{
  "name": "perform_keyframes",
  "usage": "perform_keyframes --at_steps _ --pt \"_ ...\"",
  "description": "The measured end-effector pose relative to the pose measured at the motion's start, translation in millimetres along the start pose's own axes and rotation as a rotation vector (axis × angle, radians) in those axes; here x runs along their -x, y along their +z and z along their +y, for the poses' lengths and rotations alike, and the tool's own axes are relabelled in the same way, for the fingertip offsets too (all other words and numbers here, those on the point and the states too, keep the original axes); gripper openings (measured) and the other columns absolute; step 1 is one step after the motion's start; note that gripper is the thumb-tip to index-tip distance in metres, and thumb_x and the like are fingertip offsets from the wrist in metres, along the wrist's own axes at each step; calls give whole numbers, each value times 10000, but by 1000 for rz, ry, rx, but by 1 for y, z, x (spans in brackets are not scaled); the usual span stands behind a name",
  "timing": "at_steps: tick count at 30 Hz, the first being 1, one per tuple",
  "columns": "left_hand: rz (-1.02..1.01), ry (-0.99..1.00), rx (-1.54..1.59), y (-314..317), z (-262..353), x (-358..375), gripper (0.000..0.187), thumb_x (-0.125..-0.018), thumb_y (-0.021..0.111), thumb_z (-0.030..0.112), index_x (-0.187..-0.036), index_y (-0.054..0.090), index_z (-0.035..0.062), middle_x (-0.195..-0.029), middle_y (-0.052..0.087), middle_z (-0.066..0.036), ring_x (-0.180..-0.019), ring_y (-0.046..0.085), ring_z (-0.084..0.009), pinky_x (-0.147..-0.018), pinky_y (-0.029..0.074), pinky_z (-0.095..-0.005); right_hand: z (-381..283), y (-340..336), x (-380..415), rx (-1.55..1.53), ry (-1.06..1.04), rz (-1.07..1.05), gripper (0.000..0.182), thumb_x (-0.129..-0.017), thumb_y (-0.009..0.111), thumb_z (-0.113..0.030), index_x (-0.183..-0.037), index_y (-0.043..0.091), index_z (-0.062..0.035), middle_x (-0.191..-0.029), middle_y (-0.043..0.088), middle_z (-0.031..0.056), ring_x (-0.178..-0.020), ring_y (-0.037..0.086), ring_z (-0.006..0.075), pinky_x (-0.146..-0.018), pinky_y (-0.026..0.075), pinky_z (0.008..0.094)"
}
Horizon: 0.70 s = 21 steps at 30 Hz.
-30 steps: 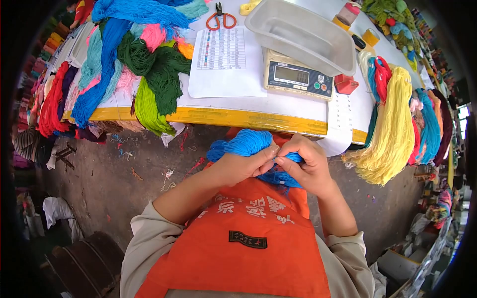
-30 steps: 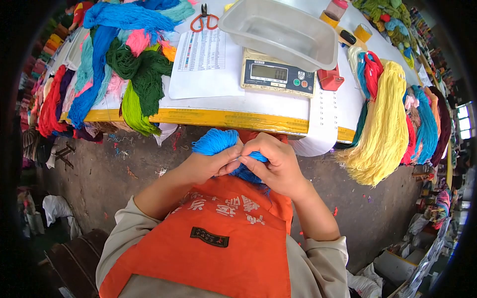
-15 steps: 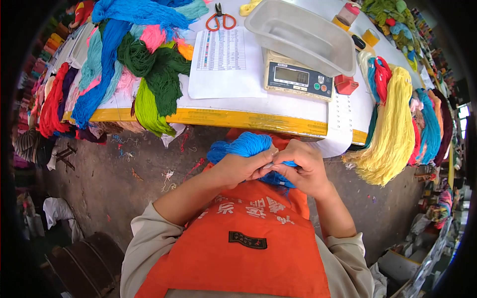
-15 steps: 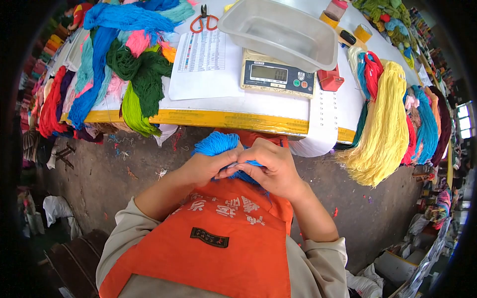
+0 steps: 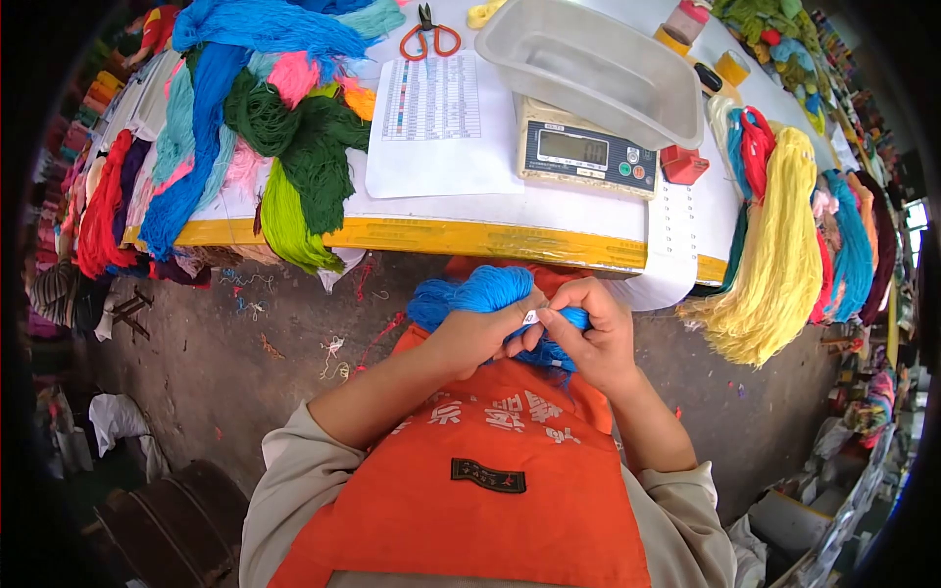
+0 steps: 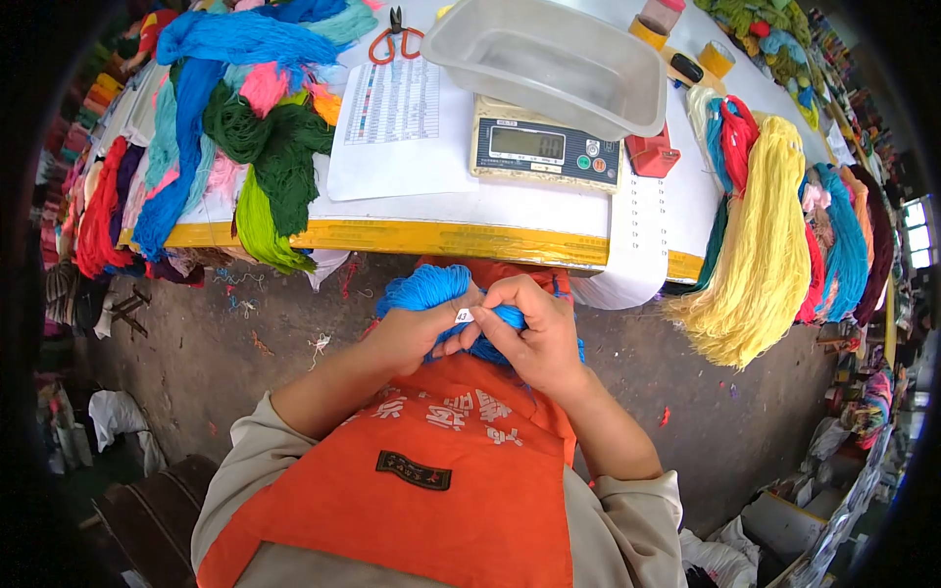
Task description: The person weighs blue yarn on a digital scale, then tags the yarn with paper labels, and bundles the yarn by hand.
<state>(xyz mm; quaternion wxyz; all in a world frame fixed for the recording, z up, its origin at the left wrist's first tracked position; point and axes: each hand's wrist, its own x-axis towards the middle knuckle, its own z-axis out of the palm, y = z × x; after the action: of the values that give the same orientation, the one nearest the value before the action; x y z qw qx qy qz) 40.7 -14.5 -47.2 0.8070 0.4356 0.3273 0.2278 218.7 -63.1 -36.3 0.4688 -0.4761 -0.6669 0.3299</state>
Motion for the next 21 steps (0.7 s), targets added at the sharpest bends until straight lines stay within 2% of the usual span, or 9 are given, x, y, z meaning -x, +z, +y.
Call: perform_keyframes --at_steps 5,8,11,12,13,15,17,21 --pt "-2 2 0 -4 -6 -4 225 -1016 514 274 -881 604 118 -667 541 20 -545 447 -48 -466 303 -194 13 0 2 -92 49 -40 149 -890 672 -7 -998 573 -34 -804 695 61 -716 676 111 -642 517 245" --pt "16 -27 30 -3 -9 -6 219 -1017 517 282 -912 612 115 -670 544 21 -541 450 -47 -464 305 -190 16 -2 0 9 -67 -51 181 -881 672 7 -1033 580 -27 -819 690 71 -726 680 122 -661 525 253" --pt "47 -49 119 -1 -8 -8 223 -1022 511 282 -941 616 103 -675 553 23 -534 448 -43 -464 308 -188 15 -1 1 -43 -18 -57 152 -889 655 25 -1007 567 -12 -788 679 67 -724 675 115 -653 518 246" --pt "46 -52 119 -1 -7 -9 223 -1022 511 282 -941 616 103 -675 553 23 -534 448 -43 -464 308 -188 14 1 2 -164 64 -12 139 -894 644 35 -993 557 -9 -777 673 64 -720 669 108 -639 508 239" --pt "12 12 66 -2 -7 -9 229 -1026 505 278 -947 618 95 -685 562 21 -536 453 -42 -468 315 -189 13 3 2 -285 147 34 128 -899 633 46 -979 547 -7 -766 667 61 -717 663 102 -626 499 231" --pt "-22 76 13 -2 -5 -10 235 -1030 499 274 -954 620 87 -695 571 19 -537 458 -41 -473 323 -190 10 4 1 -305 168 65 127 -904 623 52 -972 536 -11 -752 656 54 -704 647 89 -608 483 222" --pt "-36 217 -177 -1 -2 -11 235 -1033 487 237 -945 616 62 -717 591 11 -550 475 -39 -484 342 -191 9 6 1 -324 188 95 129 -909 614 59 -966 525 -15 -739 645 47 -691 631 76 -589 467 213" --pt "-30 281 -162 2 -2 -8 226 -1030 490 209 -960 627 45 -729 605 0 -560 485 -39 -499 366 -193 7 9 4 -314 165 136 144 -910 612 59 -980 513 -18 -713 621 31 -650 584 50 -566 442 204"
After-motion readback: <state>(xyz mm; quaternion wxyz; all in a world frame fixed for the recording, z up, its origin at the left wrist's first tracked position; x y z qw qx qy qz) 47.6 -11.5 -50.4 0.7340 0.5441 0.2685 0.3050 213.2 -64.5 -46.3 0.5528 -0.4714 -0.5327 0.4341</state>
